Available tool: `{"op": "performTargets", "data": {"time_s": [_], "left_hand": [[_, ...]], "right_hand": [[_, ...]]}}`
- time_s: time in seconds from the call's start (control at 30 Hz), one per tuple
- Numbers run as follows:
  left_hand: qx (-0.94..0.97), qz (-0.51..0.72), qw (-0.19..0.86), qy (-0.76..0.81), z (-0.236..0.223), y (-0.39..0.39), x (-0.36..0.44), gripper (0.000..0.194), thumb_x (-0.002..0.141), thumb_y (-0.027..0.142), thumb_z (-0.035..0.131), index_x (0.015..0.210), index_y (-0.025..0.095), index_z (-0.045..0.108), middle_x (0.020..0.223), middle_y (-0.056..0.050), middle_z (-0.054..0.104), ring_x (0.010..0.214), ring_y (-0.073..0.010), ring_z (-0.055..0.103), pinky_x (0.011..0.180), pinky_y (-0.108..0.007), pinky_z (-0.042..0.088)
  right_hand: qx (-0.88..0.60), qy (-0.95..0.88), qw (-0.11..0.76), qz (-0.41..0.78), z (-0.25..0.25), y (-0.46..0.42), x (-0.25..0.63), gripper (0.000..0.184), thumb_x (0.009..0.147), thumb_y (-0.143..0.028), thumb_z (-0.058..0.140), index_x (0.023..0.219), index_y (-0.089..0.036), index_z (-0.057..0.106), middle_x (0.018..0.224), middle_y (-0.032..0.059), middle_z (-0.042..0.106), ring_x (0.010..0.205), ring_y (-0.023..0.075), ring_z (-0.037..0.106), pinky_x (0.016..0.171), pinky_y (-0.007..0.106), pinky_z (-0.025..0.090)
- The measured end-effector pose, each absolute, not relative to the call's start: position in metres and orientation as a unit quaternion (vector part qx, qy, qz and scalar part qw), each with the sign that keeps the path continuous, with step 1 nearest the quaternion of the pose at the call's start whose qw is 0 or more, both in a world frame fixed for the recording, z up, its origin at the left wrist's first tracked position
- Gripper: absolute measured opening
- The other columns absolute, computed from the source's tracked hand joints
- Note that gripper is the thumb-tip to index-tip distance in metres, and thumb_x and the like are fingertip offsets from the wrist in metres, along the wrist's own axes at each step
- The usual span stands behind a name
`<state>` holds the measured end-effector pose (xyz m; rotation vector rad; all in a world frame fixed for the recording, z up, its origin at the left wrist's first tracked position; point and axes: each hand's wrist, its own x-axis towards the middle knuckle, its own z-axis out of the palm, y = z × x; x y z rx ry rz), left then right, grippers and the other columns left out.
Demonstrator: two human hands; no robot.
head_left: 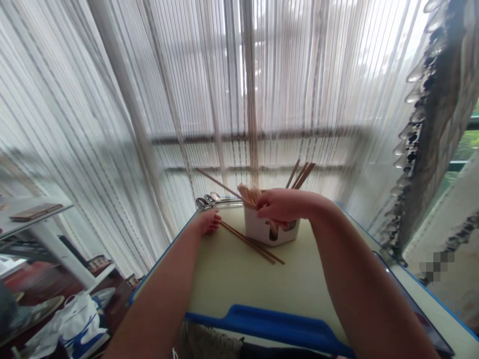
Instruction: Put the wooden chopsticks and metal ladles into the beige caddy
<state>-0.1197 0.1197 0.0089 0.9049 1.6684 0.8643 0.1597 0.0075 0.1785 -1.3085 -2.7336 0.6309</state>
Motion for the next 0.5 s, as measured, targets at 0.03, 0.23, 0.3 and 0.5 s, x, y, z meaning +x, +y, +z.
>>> {"op": "performTargets", "data": {"time_s": [0.03,0.23,0.3,0.5], "left_hand": [[0.377,0.359,0.502,0.691,0.008,0.12,-0.119,0.037,0.08,0.05,0.047,0.073,0.014,0.053,0.057,0.0,0.052,0.039,-0.0089,0.045,0.037,-0.021,0.033],[0.377,0.364,0.502,0.688,0.005,0.117,-0.12,0.036,0.079,0.049,0.05,0.072,0.014,0.054,0.057,-0.001,0.053,0.04,-0.0094,0.047,0.037,-0.021,0.035],[0.378,0.362,0.502,0.688,0.005,0.115,-0.121,0.036,0.079,0.049,0.049,0.072,0.014,0.055,0.056,-0.001,0.052,0.039,-0.0094,0.047,0.036,-0.021,0.034],[0.375,0.365,0.493,0.695,0.006,0.105,-0.12,0.037,0.077,0.05,0.053,0.072,0.014,0.055,0.055,0.0,0.051,0.039,-0.0093,0.047,0.037,-0.02,0.035]], "right_hand": [[-0.422,-0.88,0.069,0.206,0.182,0.007,0.166,0.027,0.082,-0.034,0.046,0.084,-0.016,0.066,0.055,0.0012,0.062,0.043,0.0103,0.053,0.044,0.021,0.039],[-0.488,-0.802,0.322,0.121,0.189,0.02,0.194,0.024,0.085,-0.031,0.046,0.083,-0.014,0.063,0.056,0.0017,0.062,0.042,0.0079,0.052,0.043,0.019,0.037],[-0.511,-0.775,0.356,0.105,0.188,0.025,0.199,0.022,0.084,-0.027,0.046,0.078,-0.013,0.062,0.059,0.0032,0.064,0.042,0.0077,0.053,0.044,0.019,0.039],[-0.549,-0.745,0.35,0.147,0.174,0.043,0.201,0.032,0.087,-0.029,0.038,0.076,-0.011,0.062,0.064,0.0081,0.067,0.04,0.0087,0.052,0.042,0.02,0.039]]}}
